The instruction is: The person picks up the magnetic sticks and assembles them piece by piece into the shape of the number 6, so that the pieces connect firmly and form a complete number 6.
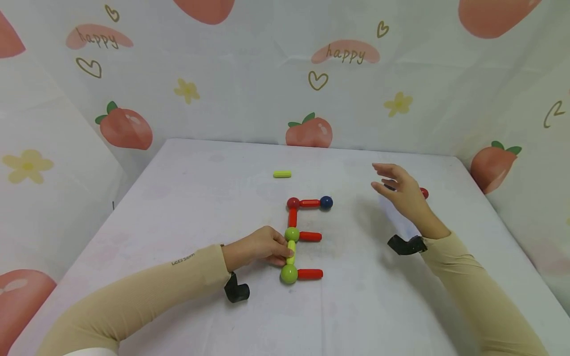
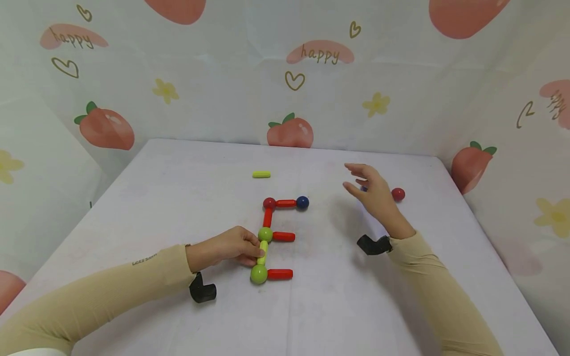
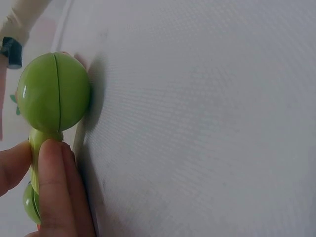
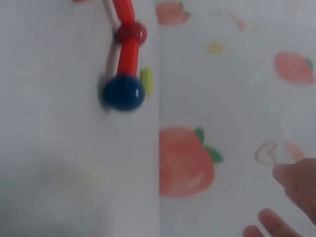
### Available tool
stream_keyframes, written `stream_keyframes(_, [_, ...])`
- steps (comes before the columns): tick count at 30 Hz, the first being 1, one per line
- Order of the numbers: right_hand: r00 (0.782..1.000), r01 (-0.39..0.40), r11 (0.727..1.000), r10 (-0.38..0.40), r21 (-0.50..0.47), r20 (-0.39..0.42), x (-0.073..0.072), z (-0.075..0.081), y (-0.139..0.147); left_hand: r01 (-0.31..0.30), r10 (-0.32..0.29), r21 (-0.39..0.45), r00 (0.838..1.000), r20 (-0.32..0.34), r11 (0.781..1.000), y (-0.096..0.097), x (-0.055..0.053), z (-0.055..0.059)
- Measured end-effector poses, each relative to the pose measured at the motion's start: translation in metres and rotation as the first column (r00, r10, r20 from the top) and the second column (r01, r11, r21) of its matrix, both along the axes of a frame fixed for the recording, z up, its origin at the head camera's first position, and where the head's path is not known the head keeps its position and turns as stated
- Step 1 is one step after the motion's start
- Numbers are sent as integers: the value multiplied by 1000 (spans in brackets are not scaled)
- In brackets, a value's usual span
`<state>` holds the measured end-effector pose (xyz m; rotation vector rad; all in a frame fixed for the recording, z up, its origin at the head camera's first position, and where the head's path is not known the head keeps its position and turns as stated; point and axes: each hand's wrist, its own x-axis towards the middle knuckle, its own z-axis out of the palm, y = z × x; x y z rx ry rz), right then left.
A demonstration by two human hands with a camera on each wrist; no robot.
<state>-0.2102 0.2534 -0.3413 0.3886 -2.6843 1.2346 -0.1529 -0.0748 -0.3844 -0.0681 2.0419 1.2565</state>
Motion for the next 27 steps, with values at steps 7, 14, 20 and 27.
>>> stream_keyframes(7, [991, 126, 991, -124, -52, 40, -25, -11, 25, 2, -2, -2, 1000, 3, 1000, 0, 0, 0])
stream_keyframes(14, [981, 175, 984, -172, -35, 88, -40, -25, 42, 13, -13, 8, 1000, -5, 1000, 0, 0, 0])
stream_keyframes(20, [961, 188, 982, -184, -1, 205, -47, -33, 50, 18, -18, 6, 1000, -4, 1000, 0, 0, 0])
stream_keyframes(27, [950, 157, 988, -155, 16, 271, -53, -43, 55, 10, -10, -1, 1000, 0, 1000, 0, 0, -1])
